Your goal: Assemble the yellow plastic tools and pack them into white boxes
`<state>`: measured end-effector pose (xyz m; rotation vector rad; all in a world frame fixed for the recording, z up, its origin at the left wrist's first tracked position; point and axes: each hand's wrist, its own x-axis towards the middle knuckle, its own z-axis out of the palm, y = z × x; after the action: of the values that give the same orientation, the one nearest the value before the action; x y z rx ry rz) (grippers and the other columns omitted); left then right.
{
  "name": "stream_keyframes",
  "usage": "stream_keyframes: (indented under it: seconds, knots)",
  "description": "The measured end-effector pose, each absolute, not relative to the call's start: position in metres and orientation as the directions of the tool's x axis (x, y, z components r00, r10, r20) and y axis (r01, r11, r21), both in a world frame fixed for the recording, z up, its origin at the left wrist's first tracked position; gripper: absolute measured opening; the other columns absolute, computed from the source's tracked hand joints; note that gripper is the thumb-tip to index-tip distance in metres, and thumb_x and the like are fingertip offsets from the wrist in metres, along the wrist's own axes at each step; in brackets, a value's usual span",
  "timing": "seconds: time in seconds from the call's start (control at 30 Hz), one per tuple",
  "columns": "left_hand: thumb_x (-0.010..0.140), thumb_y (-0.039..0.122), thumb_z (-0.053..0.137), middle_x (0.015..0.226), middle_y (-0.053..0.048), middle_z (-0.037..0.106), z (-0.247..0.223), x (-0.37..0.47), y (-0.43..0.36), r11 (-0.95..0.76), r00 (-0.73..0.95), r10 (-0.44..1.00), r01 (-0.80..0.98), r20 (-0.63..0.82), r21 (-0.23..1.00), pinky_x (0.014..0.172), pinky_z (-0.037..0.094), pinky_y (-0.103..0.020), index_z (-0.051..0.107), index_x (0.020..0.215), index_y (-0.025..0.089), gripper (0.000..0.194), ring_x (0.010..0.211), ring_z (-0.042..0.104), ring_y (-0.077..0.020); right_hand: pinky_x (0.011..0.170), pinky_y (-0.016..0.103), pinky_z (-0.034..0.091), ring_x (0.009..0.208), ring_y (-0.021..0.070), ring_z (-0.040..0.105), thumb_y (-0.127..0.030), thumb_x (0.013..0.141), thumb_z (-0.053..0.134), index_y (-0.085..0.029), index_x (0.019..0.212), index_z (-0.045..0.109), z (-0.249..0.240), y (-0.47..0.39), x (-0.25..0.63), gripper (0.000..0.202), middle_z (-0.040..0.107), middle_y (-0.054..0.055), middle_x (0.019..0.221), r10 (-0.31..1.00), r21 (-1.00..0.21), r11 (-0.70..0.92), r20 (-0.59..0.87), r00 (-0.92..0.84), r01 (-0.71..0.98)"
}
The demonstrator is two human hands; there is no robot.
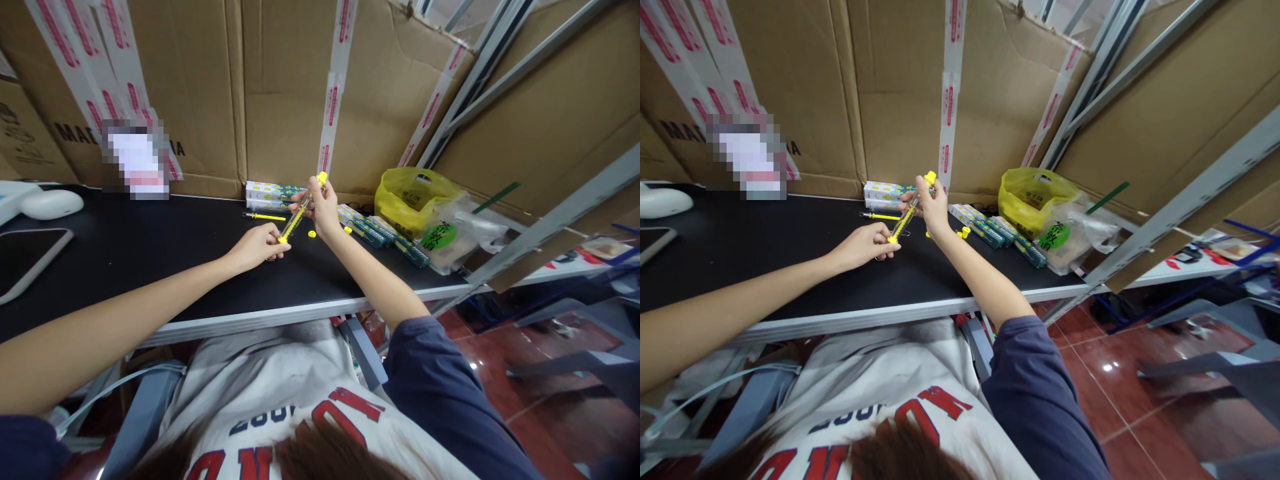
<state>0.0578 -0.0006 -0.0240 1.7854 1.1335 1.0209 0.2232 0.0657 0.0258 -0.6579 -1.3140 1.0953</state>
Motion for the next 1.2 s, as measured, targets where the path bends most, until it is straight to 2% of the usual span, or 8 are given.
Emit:
stream_keyframes:
  seconds: [0.23,0.43,0.57,0.7,0.87,0.93,1.03,1.2]
  knots:
    - [0.078,0.035,0.067,0.066,-0.002,0.069,-0.024,0.056,0.0,-0.443,0.286,0.888,0.314,0.361,0.84,0.063,0.052,-0.03,0.05,0.078,0.02,0.023,0.061,0.067,-0.0168,0.06,0.025,0.059,0.063,0.0142,0.072,-0.067,0.082,0.062,-0.025,0.103,0.044,0.029,0.074,0.233,0.05,0.068,-0.004,0.067,0.903,-0.867,0.41,0.429,-0.006,-0.285]
    - [0.08,0.033,0.065,0.071,-0.002,0.07,-0.019,0.054,-0.002,-0.519,0.301,0.855,0.498,0.423,0.694,0.066,0.045,-0.029,0.054,0.072,0.02,0.019,0.066,0.065,-0.0181,0.06,0.026,0.06,0.061,0.0146,0.072,-0.064,0.084,0.063,-0.025,0.101,0.043,0.029,0.074,0.232,0.047,0.066,-0.005,0.066,0.902,-0.867,0.42,0.431,0.018,-0.269]
    - [0.079,0.034,0.065,0.068,-0.001,0.067,-0.012,0.053,-0.006,-0.52,0.312,0.85,0.625,0.424,0.583,0.062,0.038,-0.028,0.057,0.068,0.02,0.02,0.062,0.058,-0.0167,0.064,0.027,0.061,0.065,0.0155,0.073,-0.061,0.085,0.062,-0.025,0.102,0.043,0.03,0.073,0.233,0.044,0.067,-0.004,0.066,0.895,-0.859,0.438,0.444,0.042,-0.263]
    - [0.081,0.037,0.064,0.067,0.0,0.066,-0.01,0.053,-0.007,-0.522,0.348,0.85,0.655,0.395,0.547,0.06,0.035,-0.027,0.059,0.068,0.02,0.022,0.061,0.056,-0.0163,0.063,0.025,0.06,0.066,0.0156,0.074,-0.06,0.086,0.061,-0.024,0.101,0.044,0.034,0.076,0.238,0.043,0.068,-0.003,0.068,0.893,-0.859,0.446,0.444,0.068,-0.253]
    - [0.084,0.037,0.062,0.067,0.0,0.065,-0.009,0.053,-0.006,-0.543,0.364,0.835,0.668,0.413,0.509,0.059,0.033,-0.028,0.057,0.069,0.02,0.022,0.061,0.054,-0.0163,0.057,0.023,0.058,0.057,0.0136,0.07,-0.06,0.088,0.059,-0.024,0.106,0.044,0.038,0.084,0.249,0.043,0.068,-0.003,0.068,0.887,-0.851,0.462,0.448,0.112,-0.251]
    - [0.084,0.037,0.061,0.067,0.0,0.065,-0.01,0.053,-0.006,-0.55,0.361,0.831,0.649,0.423,0.526,0.059,0.033,-0.028,0.057,0.07,0.02,0.022,0.061,0.054,-0.016,0.056,0.024,0.058,0.055,0.0137,0.069,-0.061,0.087,0.059,-0.024,0.104,0.044,0.037,0.084,0.248,0.044,0.068,-0.003,0.068,0.886,-0.849,0.463,0.45,0.108,-0.257]
    - [0.083,0.039,0.062,0.068,0.0,0.065,-0.013,0.054,-0.005,-0.538,0.344,0.843,0.568,0.414,0.623,0.06,0.038,-0.027,0.057,0.073,0.02,0.023,0.06,0.055,-0.0151,0.062,0.027,0.06,0.061,0.0153,0.072,-0.063,0.084,0.061,-0.024,0.101,0.044,0.034,0.078,0.239,0.046,0.068,-0.003,0.067,0.897,-0.858,0.437,0.437,0.064,-0.268]
    - [0.08,0.052,0.062,0.069,-0.002,0.066,-0.022,0.057,0.001,-0.438,0.385,0.876,0.383,0.291,0.813,0.058,0.043,-0.026,0.064,0.08,0.017,0.036,0.06,0.057,-0.014,0.071,0.032,0.062,0.069,0.0174,0.075,-0.063,0.085,0.061,-0.024,0.099,0.042,0.033,0.065,0.229,0.046,0.069,-0.003,0.069,0.903,-0.865,0.414,0.43,0.005,-0.282]
